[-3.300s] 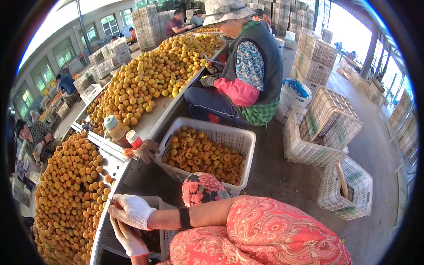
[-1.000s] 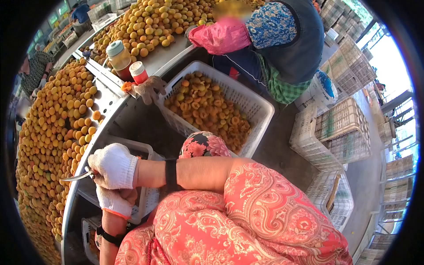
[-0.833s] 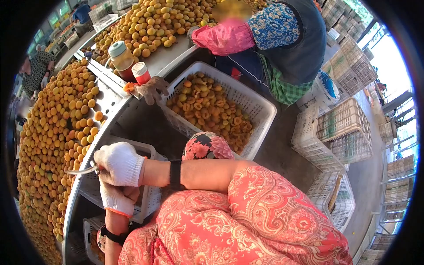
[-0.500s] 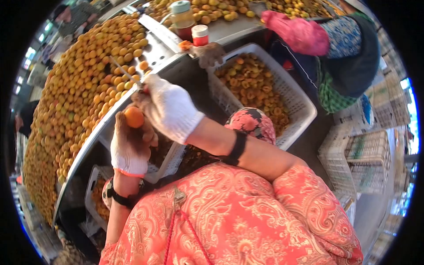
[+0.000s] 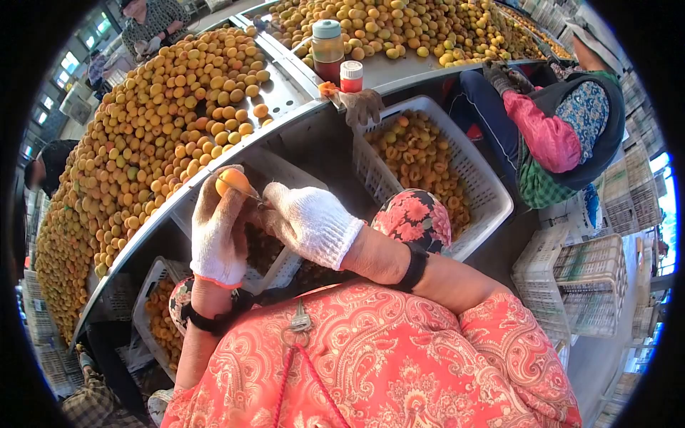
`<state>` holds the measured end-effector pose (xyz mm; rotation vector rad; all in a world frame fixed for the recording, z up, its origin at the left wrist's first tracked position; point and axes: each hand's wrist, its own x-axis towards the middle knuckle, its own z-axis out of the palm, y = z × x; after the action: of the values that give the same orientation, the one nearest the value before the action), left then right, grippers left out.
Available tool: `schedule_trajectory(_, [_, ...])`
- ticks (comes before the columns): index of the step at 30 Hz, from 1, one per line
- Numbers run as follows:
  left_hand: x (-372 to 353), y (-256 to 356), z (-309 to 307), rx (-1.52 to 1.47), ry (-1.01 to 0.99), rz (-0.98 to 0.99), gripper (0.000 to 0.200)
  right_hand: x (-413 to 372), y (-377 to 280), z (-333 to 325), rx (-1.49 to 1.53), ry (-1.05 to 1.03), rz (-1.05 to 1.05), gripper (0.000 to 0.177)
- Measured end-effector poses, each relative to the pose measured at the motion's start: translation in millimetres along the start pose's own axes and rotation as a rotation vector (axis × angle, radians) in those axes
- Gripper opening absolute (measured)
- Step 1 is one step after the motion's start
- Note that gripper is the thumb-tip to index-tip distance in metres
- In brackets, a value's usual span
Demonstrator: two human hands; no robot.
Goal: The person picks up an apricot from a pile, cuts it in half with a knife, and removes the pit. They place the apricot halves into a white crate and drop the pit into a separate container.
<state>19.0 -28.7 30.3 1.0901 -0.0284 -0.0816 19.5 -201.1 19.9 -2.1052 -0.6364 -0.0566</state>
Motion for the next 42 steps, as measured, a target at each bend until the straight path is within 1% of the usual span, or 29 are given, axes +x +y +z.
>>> schedule_trajectory(1, [1.4,-0.2,-1.5,0.064,0.003,0.028,0.033,0.4,-0.1,-0.1,-0.006,-0.023,0.036,0.019])
schedule_trajectory(2, [1.7,-1.4,-3.4,0.061,0.0,0.031,0.033,0.6,1.5,1.4,-0.011,-0.022,0.035,0.019])
schedule_trajectory(4, [2.4,-5.4,-5.4,0.143,0.065,0.094,0.031,-0.4,8.4,5.4,0.021,-0.034,0.017,0.017])
schedule_trajectory(5, [2.1,-4.9,-6.9,0.16,0.059,0.067,0.031,-0.7,9.1,7.6,0.024,0.007,-0.02,0.016])
schedule_trajectory(6, [0.9,-4.4,-2.9,0.169,0.086,0.089,0.03,-0.8,3.8,5.5,-0.009,-0.005,0.032,0.017])
schedule_trajectory(7, [1.0,-5.3,-1.2,0.168,0.086,0.093,0.029,-1.5,7.8,8.6,-0.031,0.013,0.018,0.019])
schedule_trajectory(8, [0.7,-7.4,0.5,0.142,0.084,0.124,0.027,-2.9,5.7,6.5,0.025,0.017,0.028,0.022])
schedule_trajectory(9, [1.9,-9.5,1.6,0.127,0.08,0.133,0.027,-3.9,8.7,11.3,0.059,0.087,-0.022,0.026])
schedule_trajectory(10, [-0.9,-5.4,0.7,0.104,0.011,0.1,0.027,-3.2,9.7,16.6,0.038,0.082,0.012,0.027])
schedule_trajectory(13, [0.5,-16.5,0.7,0.096,0.099,0.138,0.026,-4.8,0.2,16.8,0.015,0.049,0.084,0.027])
schedule_trajectory(17, [-3.0,-17.8,11.4,0.047,0.103,0.131,0.024,-6.6,3.5,24.5,0.076,0.076,0.101,0.027])
schedule_trajectory(20, [-3.1,-18.9,10.5,0.105,0.079,0.147,0.023,-7.8,0.5,20.0,0.111,0.05,0.121,0.028])
schedule_trajectory(21, [-1.8,-19.7,6.6,0.103,0.068,0.14,0.023,-8.0,-2.0,16.2,0.107,0.059,0.13,0.028])
schedule_trajectory(23, [0.0,-18.5,-0.2,0.097,0.082,0.067,0.025,-6.9,-6.2,11.7,0.029,-0.025,0.213,0.028])
schedule_trajectory(24, [-0.6,-18.7,2.4,0.109,-0.002,0.123,0.03,-6.5,-1.2,18.1,0.057,-0.006,0.196,0.03])
schedule_trajectory(25, [-1.2,-17.4,8.0,0.11,-0.011,0.12,0.03,-6.1,-1.4,20.2,0.056,0.003,0.2,0.03])
schedule_trajectory(27, [-2.5,-15.7,19.1,0.039,0.081,0.079,0.035,-8.3,-1.1,22.3,0.189,0.109,0.162,0.031])
schedule_trajectory(28, [0.9,-17.1,4.8,0.029,-0.031,0.007,0.038,-8.7,-2.6,21.0,0.142,0.081,0.181,0.031])
schedule_trajectory(29, [4.4,-20.3,-0.1,0.032,-0.038,0.003,0.038,-9.0,-3.6,19.3,0.143,0.089,0.185,0.031])
schedule_trajectory(31, [8.5,-25.3,-5.7,0.016,-0.047,0.015,0.039,-7.2,-5.6,17.1,0.017,0.038,0.205,0.029])
schedule_trajectory(33, [9.4,-24.7,-3.5,0.025,0.034,0.041,0.038,-6.7,-4.5,16.2,-0.12,0.054,0.117,0.026])
schedule_trajectory(34, [7.3,-19.5,3.6,-0.008,0.038,0.004,0.038,-7.7,-2.7,16.9,-0.158,0.118,0.035,0.024])
schedule_trajectory(35, [3.8,-15.0,5.8,-0.052,-0.007,-0.018,0.034,-9.0,-1.2,17.6,-0.075,0.157,0.047,0.023])
schedule_trajectory(36, [1.7,-10.3,6.0,0.034,0.006,-0.011,0.034,-7.9,-2.0,18.7,-0.034,0.186,0.106,0.023])
schedule_trajectory(37, [-0.5,-8.7,16.0,-0.023,-0.051,0.094,0.04,-7.3,3.6,21.8,0.015,0.215,0.063,0.025])
schedule_trajectory(38, [0.6,-8.1,12.6,0.017,-0.036,0.089,0.034,-6.8,0.7,20.8,0.036,0.211,0.043,0.028])
schedule_trajectory(39, [1.0,-7.7,15.9,0.027,-0.033,0.145,0.035,-4.4,-2.5,19.1,0.004,0.129,0.157,0.025])
schedule_trajectory(41, [2.6,-11.0,9.2,-0.024,-0.03,0.142,0.043,-4.3,-3.9,20.4,0.034,0.152,0.128,0.024])
schedule_trajectory(42, [6.9,-16.3,3.7,-0.046,-0.043,0.144,0.04,-4.8,-3.1,21.9,0.036,0.175,0.086,0.026])
